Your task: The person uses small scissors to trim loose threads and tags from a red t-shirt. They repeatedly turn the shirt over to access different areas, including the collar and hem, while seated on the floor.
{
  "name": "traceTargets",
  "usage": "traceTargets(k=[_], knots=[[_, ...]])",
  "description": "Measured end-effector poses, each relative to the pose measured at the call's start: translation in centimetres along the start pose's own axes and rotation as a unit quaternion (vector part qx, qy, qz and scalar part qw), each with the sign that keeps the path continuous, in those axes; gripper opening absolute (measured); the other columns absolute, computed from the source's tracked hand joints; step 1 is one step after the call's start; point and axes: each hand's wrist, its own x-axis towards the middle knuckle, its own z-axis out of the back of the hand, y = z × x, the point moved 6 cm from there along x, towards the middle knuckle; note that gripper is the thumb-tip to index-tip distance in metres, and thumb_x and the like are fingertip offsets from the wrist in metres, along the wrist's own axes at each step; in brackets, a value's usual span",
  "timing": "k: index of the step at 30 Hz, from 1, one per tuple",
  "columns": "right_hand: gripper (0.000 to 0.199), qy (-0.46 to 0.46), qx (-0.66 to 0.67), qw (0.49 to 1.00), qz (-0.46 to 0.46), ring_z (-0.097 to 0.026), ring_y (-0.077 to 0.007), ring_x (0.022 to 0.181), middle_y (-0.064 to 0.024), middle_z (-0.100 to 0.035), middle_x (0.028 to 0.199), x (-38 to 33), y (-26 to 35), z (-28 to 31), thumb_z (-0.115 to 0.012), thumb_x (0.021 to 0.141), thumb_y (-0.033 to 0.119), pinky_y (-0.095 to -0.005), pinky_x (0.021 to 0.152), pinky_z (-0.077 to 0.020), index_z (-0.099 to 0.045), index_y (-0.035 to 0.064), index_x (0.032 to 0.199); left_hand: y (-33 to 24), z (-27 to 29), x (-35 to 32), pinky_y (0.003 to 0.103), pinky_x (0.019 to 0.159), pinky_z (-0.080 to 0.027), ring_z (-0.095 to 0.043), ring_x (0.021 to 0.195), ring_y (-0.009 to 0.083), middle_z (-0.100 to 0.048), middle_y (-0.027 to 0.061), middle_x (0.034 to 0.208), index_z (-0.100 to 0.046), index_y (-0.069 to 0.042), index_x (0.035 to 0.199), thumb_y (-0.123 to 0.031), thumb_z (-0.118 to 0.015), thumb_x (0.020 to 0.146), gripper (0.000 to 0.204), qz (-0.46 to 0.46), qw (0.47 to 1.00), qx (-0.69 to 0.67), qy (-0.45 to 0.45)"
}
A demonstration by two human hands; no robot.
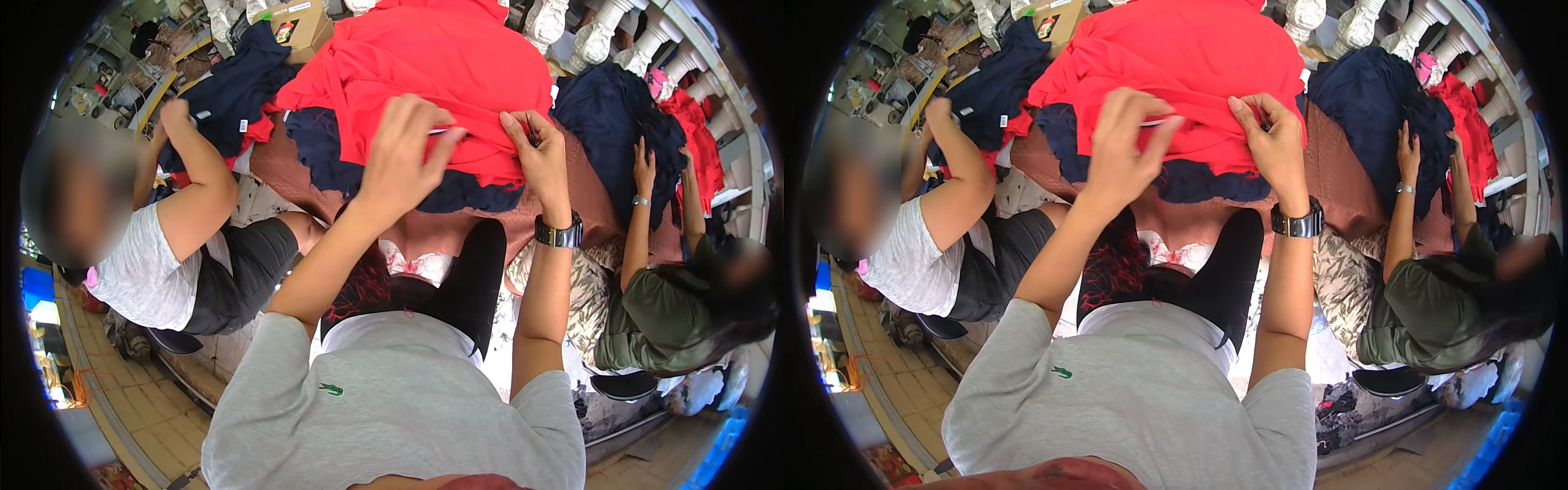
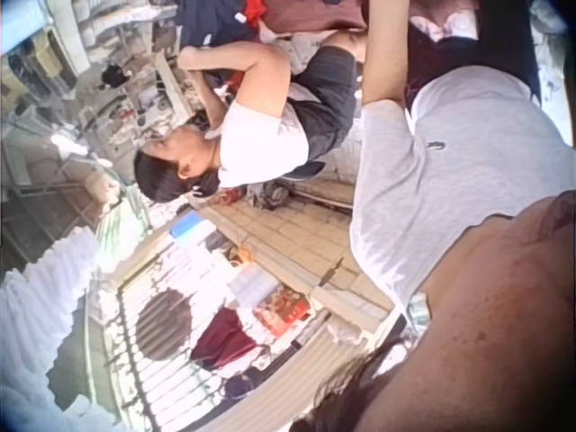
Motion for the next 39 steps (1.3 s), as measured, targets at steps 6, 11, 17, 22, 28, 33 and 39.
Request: traceTargets(k=[6, 11, 17, 22, 28, 33, 39], knots=[[0.019, -0.017, -0.011, 1.0, -0.009, -0.045, -0.004, 0.065, 0.0024, -0.061, 0.076, -2.6, 1.1, 0.6, -0.075, 0.093, 0.017, -0.0237, 0.058, -0.0362, -0.073, -0.0018, 0.096, 1.2, -5.5, -1.3, 0.038, 0.073, -0.05, -0.059, 0.083, 0.0276, -0.061, 0.0099, 0.087, -0.065, 0.001, 0.089, -0.01, -0.075, 0.087, 0.015, 0.062, 0.991, 0.01, 0.115], [0.016, -0.013, 0.022, 0.998, -0.053, -0.05, -0.0048, 0.07, -0.0011, -0.064, 0.084, -3.8, 1.4, 0.8, -0.077, 0.089, 0.011, -0.0242, 0.061, -0.0403, -0.073, -0.0006, 0.1, 2.8, -4.8, -1.7, 0.034, 0.075, -0.051, -0.064, 0.078, 0.0232, -0.066, 0.0129, 0.087, -0.062, 0.004, 0.088, -0.005, -0.068, 0.092, 0.011, 0.196, 0.96, -0.137, 0.147], [0.021, -0.124, -0.055, 0.989, 0.051, -0.058, -0.0131, 0.077, -0.0059, -0.066, 0.099, -4.2, 3.0, 0.5, -0.078, 0.089, 0.009, -0.0274, 0.064, -0.0451, -0.072, 0.0005, 0.107, 1.6, -3.3, -1.7, 0.034, 0.077, -0.051, -0.065, 0.08, 0.0264, -0.064, 0.0134, 0.086, -0.056, 0.003, 0.095, -0.003, -0.062, 0.096, 0.008, 0.209, 0.95, -0.181, 0.147], [0.005, -0.165, -0.05, 0.98, 0.101, -0.06, -0.0145, 0.075, -0.0105, -0.066, 0.087, -7.3, 6.5, -1.0, -0.066, 0.097, 0.005, -0.03, 0.062, -0.0454, -0.067, -0.0004, 0.098, 1.0, -2.8, -1.2, 0.034, 0.078, -0.051, -0.064, 0.082, 0.0274, -0.064, 0.0134, 0.089, -0.054, 0.002, 0.095, 0.0, -0.056, 0.099, 0.005, 0.121, 0.978, -0.147, 0.085], [0.032, 0.097, 0.169, 0.965, -0.173, -0.044, -0.0093, 0.067, -0.0026, -0.054, 0.076, -7.6, 4.3, -6.1, -0.053, 0.108, 0.028, -0.0261, 0.06, -0.0383, -0.059, -0.0009, 0.095, 1.7, -3.1, -1.0, 0.04, 0.074, -0.051, -0.063, 0.08, 0.0352, -0.062, 0.0176, 0.089, -0.05, 0.002, 0.097, 0.002, -0.053, 0.099, 0.003, 0.146, 0.961, -0.195, 0.134], [0.046, 0.134, 0.235, 0.936, -0.226, -0.032, -0.0069, 0.061, 0.0016, -0.041, 0.075, -7.3, 2.8, -6.7, -0.04, 0.11, 0.04, -0.0242, 0.054, -0.0271, -0.06, 0.0012, 0.096, 2.0, -2.6, -0.9, 0.038, 0.068, -0.05, -0.063, 0.074, 0.0315, -0.06, 0.0169, 0.086, -0.047, 0.0, 0.095, 0.005, -0.051, 0.098, 0.006, 0.15, 0.952, -0.207, 0.171], [0.05, 0.105, 0.272, 0.929, -0.226, -0.035, -0.0044, 0.057, 0.0042, -0.041, 0.069, -7.1, 2.0, -6.9, -0.044, 0.11, 0.041, -0.0236, 0.051, -0.0276, -0.064, 0.0006, 0.088, 1.7, -2.4, -1.1, 0.033, 0.078, -0.049, -0.06, 0.083, 0.0274, -0.055, 0.0136, 0.089, -0.047, 0.0, 0.096, 0.004, -0.05, 0.097, 0.006, 0.151, 0.938, -0.219, 0.223]])
